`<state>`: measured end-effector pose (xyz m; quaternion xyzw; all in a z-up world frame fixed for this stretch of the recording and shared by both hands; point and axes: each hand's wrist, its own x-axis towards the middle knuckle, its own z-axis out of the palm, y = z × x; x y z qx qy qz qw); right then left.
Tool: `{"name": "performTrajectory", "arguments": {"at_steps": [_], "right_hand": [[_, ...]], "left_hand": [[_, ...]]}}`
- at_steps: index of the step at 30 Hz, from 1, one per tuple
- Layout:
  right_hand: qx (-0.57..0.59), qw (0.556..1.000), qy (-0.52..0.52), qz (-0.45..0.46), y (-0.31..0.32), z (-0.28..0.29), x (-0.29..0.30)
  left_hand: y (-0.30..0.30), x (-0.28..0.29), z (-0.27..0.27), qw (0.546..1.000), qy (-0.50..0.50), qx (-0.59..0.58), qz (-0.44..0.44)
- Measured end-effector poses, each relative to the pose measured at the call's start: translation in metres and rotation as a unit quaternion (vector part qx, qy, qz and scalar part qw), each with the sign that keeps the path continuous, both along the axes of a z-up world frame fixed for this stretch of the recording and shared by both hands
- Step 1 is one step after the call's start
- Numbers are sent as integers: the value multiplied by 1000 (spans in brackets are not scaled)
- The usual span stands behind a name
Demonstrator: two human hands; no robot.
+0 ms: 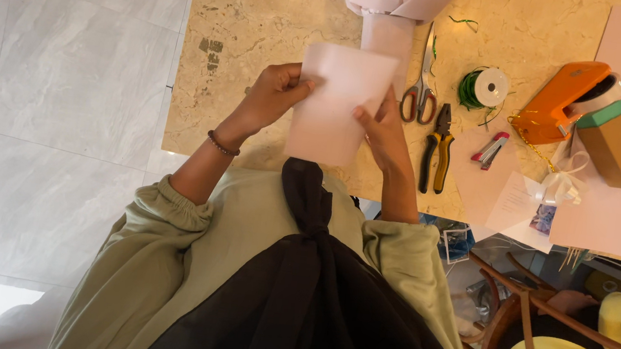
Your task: The person wraps a bouquet of flowers in light pink paper, then cuts and folds smaller pieces of pink tissue paper, and uses a stapler to attach the tissue paper pieces around the base of the bouquet.
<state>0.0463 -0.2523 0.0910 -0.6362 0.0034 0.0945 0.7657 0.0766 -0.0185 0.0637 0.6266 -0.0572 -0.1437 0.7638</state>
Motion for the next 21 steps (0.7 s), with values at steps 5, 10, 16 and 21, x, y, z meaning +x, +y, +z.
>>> {"name": "performTrajectory", "arguments": {"at_steps": [5, 10, 16, 21], "right_hand": [[-88, 993, 9, -78, 12, -21, 5], [-150, 981, -32, -120, 36, -31, 18], [-134, 983, 10, -122, 41, -36, 19], [-150, 981, 34, -114, 41, -36, 19]], "left_hand": [[1, 5, 0, 984, -138, 108, 38], [2, 6, -9, 967, -208, 128, 63], [0, 12, -31, 972, -193, 118, 66], [0, 17, -23, 966, -211, 115, 99]]}}
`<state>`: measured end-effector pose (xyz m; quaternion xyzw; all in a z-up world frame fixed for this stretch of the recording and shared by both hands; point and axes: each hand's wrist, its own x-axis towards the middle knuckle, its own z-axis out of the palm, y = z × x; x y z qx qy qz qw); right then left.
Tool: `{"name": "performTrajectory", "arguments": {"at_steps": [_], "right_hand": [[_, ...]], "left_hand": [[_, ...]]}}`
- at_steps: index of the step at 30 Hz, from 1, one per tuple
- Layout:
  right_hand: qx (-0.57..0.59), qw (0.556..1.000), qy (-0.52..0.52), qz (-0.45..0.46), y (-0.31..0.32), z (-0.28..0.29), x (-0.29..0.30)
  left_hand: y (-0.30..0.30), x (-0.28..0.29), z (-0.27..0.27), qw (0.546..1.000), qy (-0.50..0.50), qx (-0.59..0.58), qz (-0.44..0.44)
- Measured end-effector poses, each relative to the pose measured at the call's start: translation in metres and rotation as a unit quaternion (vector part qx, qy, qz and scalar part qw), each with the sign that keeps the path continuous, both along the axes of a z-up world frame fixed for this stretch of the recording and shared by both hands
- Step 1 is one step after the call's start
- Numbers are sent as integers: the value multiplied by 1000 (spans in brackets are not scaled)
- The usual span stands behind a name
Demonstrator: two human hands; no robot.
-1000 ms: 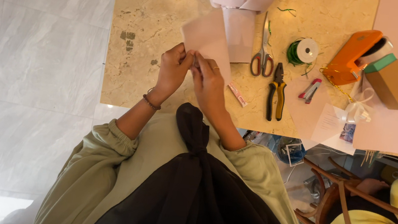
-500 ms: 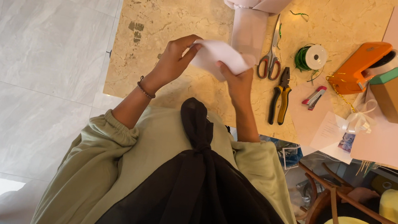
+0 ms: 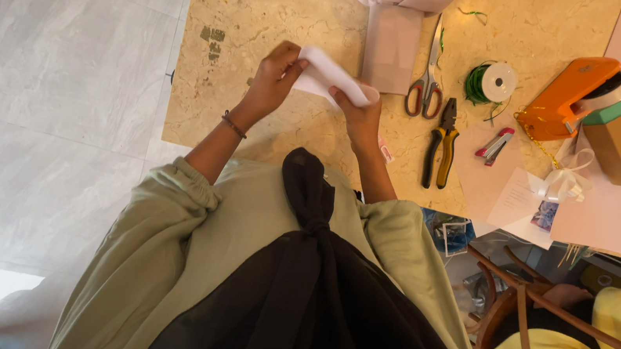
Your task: The person wraps a bouquet of flowers in light pink paper, then cuts and folds smaller pieces of pink tissue paper, and uses a stapler to attach the tissue paper pieces around the base of the bouquet.
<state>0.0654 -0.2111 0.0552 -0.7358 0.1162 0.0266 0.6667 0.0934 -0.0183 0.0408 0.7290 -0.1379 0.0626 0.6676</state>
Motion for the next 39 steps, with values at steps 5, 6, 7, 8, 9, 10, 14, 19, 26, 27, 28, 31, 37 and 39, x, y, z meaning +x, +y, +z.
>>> {"name": "performTrajectory", "arguments": {"at_steps": [5, 6, 7, 8, 9, 10, 14, 19, 26, 27, 28, 31, 37, 39], "right_hand": [[-11, 1000, 17, -12, 7, 7, 0], [-31, 999, 7, -10, 7, 10, 3], [-31, 999, 9, -8, 9, 8, 2], [-67, 997, 27, 5, 11, 7, 4], [-103, 993, 45, 18, 14, 5, 5], [-104, 993, 52, 20, 18, 1, 0], [-309, 946, -45, 83, 25, -14, -6], [-389, 905, -81, 153, 18, -24, -5], [-398, 901, -82, 151, 14, -33, -4], [-396, 903, -73, 150, 13, -33, -4], [-395, 903, -73, 152, 14, -33, -4], [-389, 907, -64, 147, 15, -32, -3], [-392, 904, -84, 151, 14, -33, -3], [-392, 903, -92, 150, 14, -34, -3]], "left_hand": [[5, 3, -14, 995, 85, -24, 39], [6, 6, -18, 991, 116, -34, 58], [6, 2, -25, 991, 118, -34, 60], [7, 0, -32, 981, 171, 15, 89], [8, -1, -38, 966, 222, 65, 118], [6, -4, -40, 964, 229, 65, 119], [4, -4, -45, 955, 130, 201, 173], [4, -3, -45, 955, 97, 240, 146], [16, -16, -41, 953, 140, 220, 152], [17, -17, -41, 955, 134, 223, 143], [17, -17, -42, 955, 135, 223, 145], [16, -17, -42, 953, 138, 227, 144], [16, -18, -39, 953, 143, 220, 149], [16, -18, -36, 953, 142, 225, 146]]}}
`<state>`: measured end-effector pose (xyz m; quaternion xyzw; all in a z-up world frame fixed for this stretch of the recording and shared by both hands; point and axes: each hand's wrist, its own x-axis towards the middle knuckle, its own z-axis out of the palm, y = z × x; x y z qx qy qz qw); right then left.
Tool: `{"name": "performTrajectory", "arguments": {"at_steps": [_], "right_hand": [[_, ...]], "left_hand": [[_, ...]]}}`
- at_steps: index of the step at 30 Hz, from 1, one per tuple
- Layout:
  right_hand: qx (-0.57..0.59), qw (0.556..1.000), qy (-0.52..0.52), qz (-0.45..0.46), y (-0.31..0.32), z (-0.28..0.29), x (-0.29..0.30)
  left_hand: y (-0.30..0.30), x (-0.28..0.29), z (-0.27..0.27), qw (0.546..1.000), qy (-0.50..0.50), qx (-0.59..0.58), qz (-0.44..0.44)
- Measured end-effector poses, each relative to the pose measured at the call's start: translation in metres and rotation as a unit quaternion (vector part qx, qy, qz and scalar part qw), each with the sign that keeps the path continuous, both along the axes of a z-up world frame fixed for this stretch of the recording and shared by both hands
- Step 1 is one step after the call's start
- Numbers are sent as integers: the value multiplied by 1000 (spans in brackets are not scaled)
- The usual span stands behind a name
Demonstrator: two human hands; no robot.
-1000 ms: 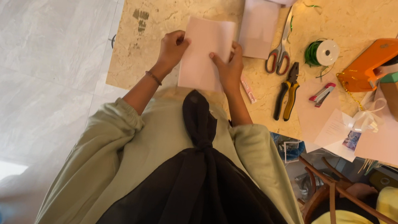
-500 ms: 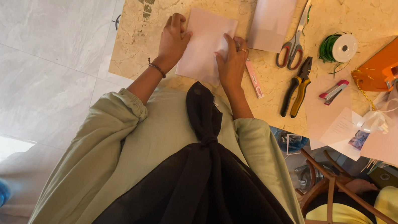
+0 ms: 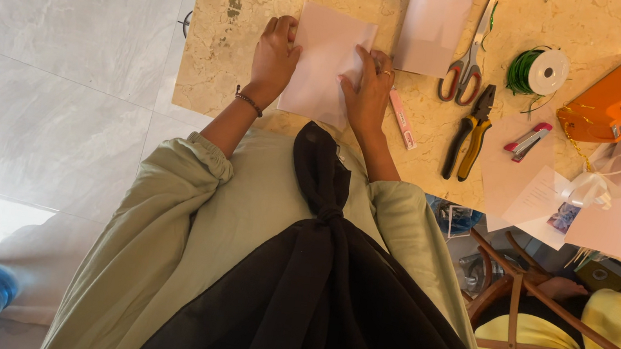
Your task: The person wraps a bouquet of flowers in light pink paper, then cuts and folds smaller pieces of pink tissue paper, and uses a stapler to attach the tissue paper pieces around the base of the bouquet.
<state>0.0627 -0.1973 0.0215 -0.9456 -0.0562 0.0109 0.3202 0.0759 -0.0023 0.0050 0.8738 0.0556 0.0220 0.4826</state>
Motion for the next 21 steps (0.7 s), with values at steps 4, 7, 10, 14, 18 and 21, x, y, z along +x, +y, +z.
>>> {"name": "performTrajectory", "arguments": {"at_steps": [4, 7, 10, 14, 18, 21], "right_hand": [[-5, 1000, 12, -5, -1, -1, 0], [5, 1000, 23, -8, -2, -2, -1], [9, 1000, 18, -4, -3, -4, -1], [12, 1000, 11, 4, -5, -4, 0], [16, 1000, 15, 7, -6, -5, -2], [8, 1000, 7, 6, -5, -6, -2]], "left_hand": [[-1, 0, 0, 1000, -7, 0, 4], [-1, -1, 0, 1000, 0, 13, -1], [-2, 0, -1, 1000, -10, 9, -1], [-2, 1, -4, 1000, -8, 19, -3], [-3, 1, -4, 1000, -16, 27, -4], [-3, 0, -5, 999, -11, 32, -4]]}}
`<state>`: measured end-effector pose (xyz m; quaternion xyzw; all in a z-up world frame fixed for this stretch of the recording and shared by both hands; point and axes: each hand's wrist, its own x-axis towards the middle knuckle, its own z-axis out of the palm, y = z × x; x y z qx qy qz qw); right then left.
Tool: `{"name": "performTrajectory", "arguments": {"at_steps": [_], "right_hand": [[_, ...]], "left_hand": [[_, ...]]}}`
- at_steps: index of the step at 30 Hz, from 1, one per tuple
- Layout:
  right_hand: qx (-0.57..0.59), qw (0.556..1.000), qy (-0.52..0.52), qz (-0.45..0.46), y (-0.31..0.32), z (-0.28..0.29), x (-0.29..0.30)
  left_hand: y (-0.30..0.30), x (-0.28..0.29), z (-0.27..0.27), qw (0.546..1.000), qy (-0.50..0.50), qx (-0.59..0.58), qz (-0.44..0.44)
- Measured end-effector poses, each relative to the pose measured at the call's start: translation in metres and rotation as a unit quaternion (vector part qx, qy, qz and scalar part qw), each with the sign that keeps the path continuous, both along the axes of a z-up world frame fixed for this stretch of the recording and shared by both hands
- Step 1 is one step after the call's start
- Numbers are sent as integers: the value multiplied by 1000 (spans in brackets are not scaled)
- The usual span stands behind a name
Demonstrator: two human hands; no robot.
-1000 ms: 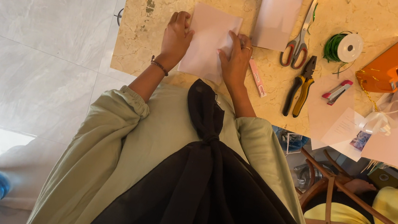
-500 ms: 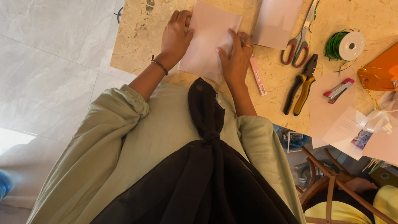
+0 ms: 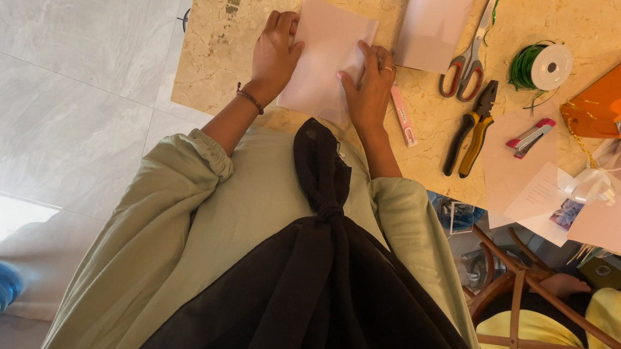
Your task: The person wraps a bouquet of flowers in light pink paper, then cuts and folds smaller pieces of pink tissue paper, and uses a stapler to attach the tissue paper pieces around the base of the bouquet.
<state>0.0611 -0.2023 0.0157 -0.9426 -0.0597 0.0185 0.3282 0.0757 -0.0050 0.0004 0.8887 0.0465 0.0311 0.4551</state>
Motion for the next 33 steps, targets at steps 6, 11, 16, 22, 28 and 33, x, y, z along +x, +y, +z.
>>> {"name": "performTrajectory", "arguments": {"at_steps": [6, 11, 16, 22, 28, 33], "right_hand": [[-10, 1000, -1, 5, 1, 1, 2], [-3, 1000, -8, 13, 1, 3, 4], [-13, 1000, 9, 7, 3, 8, 3], [-45, 998, -42, 8, 7, 7, 4], [-35, 998, -47, 6, 3, 6, 0], [98, 991, -87, 4, -26, 4, -24]], "left_hand": [[0, 0, 7, 1000, -10, -2, -12], [-15, 4, 12, 982, -100, 135, -86], [-31, 6, 12, 899, -239, 324, -169], [-42, 0, 22, 873, -286, 299, -258], [-41, -2, 27, 894, -285, 196, -284], [-45, -4, 8, 882, -341, 217, -240]]}}
